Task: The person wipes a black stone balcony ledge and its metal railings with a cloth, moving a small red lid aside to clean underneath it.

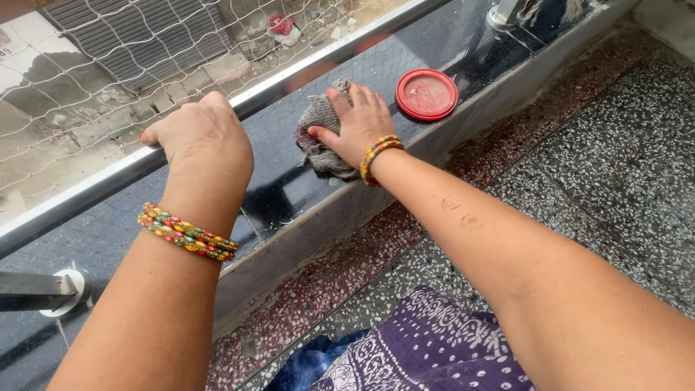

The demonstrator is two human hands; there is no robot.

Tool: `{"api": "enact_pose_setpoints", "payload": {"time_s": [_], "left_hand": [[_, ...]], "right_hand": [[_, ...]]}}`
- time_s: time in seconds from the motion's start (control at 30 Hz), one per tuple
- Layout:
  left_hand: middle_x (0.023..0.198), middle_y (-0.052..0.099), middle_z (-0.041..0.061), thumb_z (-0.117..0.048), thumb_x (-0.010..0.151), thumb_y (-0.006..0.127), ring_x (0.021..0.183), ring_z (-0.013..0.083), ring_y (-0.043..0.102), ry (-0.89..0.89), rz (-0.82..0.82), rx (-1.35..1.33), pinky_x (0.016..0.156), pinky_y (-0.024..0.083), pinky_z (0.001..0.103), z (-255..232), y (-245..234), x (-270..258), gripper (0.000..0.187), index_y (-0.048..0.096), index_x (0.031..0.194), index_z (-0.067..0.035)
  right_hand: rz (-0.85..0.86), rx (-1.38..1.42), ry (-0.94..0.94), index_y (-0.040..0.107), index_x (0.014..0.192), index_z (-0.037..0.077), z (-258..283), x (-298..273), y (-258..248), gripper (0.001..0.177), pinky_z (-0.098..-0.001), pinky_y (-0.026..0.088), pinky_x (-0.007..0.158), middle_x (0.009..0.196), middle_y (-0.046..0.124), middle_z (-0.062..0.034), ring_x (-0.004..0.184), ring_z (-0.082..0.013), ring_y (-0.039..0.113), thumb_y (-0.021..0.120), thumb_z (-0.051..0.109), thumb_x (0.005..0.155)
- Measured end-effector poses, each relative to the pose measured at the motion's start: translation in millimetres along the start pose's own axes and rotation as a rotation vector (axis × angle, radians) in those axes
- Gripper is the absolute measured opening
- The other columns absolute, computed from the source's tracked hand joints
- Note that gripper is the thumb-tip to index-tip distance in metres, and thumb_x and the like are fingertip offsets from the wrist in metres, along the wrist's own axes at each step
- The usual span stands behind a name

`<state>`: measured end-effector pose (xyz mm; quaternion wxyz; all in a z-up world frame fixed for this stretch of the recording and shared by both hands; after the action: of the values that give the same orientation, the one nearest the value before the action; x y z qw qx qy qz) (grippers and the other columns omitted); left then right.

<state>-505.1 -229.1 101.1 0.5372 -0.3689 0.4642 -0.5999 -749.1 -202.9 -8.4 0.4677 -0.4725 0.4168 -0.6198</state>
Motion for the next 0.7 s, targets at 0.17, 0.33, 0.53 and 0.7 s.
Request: {"api": "enact_pose_setpoints", "payload": {"time_s": [0.17, 0.33, 0.53, 0.7], "left_hand": [[0.164, 0.073, 0.022, -0.044, 0.106, 0.088, 0.148, 0.0480, 0.075, 0.003, 0.080, -0.003, 0.122, 0.051, 0.080, -4.3, 0.3, 3.6, 0.083, 0.060, 0.171, 0.000], [0.159, 0.069, 0.038, -0.053, 0.105, 0.086, 0.138, 0.0542, 0.076, -0.065, -0.057, -0.004, 0.122, 0.046, 0.079, -5.9, -2.1, -9.9, 0.117, 0.026, 0.193, -0.005], [0.158, 0.076, 0.031, -0.048, 0.115, 0.079, 0.148, 0.0547, 0.073, -0.035, 0.067, -0.059, 0.126, 0.043, 0.087, -9.7, -12.4, -12.5, 0.073, 0.050, 0.178, -0.023], [0.166, 0.068, 0.025, -0.058, 0.111, 0.081, 0.155, 0.0492, 0.065, -0.039, 0.158, -0.103, 0.123, 0.041, 0.090, -11.1, -21.2, -8.4, 0.081, 0.048, 0.172, -0.016]], "right_hand": [[0.174, -0.020, -0.203, 0.035, 0.184, 0.020, 99.0, -30.9, 20.1, 0.102, -0.0705, 0.015, 0.142, 0.188, 0.022, -0.0384, 0.175, -0.0553, 0.022, 0.054, 0.085, 0.109], [0.140, -0.019, -0.535, 0.048, 0.178, 0.019, 171.1, -82.2, 35.5, 0.096, -0.0689, 0.025, 0.146, 0.192, 0.035, -0.0231, 0.181, -0.0470, 0.030, 0.056, 0.086, 0.109], [0.019, 0.111, -0.481, 0.050, 0.177, 0.023, 111.6, -33.9, 27.9, 0.097, -0.0635, 0.030, 0.142, 0.183, 0.045, -0.0307, 0.172, -0.0506, 0.040, 0.062, 0.087, 0.106], [0.008, 0.056, -0.190, 0.045, 0.179, 0.024, 8.7, 20.0, 16.2, 0.100, -0.0625, 0.030, 0.140, 0.183, 0.040, -0.0368, 0.172, -0.0525, 0.037, 0.063, 0.091, 0.107]]}}
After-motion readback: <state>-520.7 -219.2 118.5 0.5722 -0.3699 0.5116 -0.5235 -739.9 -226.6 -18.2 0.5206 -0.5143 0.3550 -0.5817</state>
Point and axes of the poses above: each hand's wrist, its own x-axis towards the middle knuckle, its own y-axis out of the palm, z = x × y, the point moved 6 cm from there along x, towards the middle knuckle
